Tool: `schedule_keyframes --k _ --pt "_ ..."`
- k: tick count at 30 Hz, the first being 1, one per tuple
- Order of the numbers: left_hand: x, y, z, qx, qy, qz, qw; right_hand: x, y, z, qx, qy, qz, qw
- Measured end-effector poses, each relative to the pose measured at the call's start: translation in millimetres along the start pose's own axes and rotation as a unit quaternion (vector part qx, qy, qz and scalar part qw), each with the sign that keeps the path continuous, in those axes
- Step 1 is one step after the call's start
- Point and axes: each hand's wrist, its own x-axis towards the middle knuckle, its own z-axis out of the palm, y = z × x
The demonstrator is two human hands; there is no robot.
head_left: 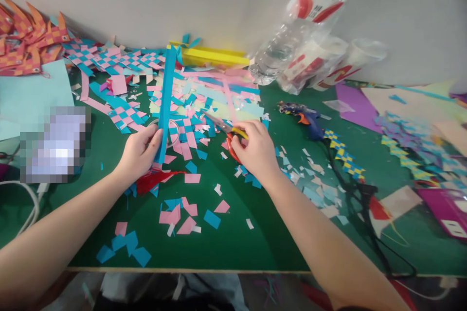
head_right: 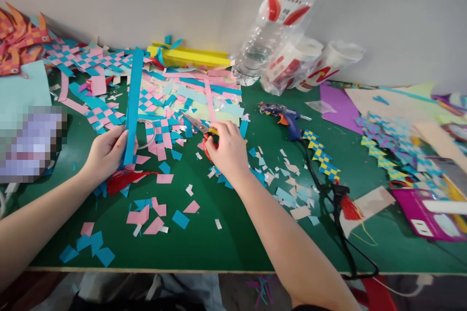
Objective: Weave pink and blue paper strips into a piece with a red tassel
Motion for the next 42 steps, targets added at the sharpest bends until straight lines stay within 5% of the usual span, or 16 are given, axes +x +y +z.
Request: schedule_keyframes --k 15,25,36,42 --pt "0 -5 1.0 0.007 0.005 0.009 1.0 -4 5 -11 -0.13 -0.055 0.046 0.989" --pt "0 -4 1.6 0.013 0.009 0.025 1.0 -1 7 -15 -0.123 -0.115 0.069 0.983" --pt "0 -4 0.9 0.012 0.015 0.017 1.0 -2 -8 -17 -0.045 0.011 0.059 0.997" --pt "-1 -5 0.9 -0.02 0.017 0.006 1.0 -5 -20 -20 0.098 -0.004 0.025 0.995"
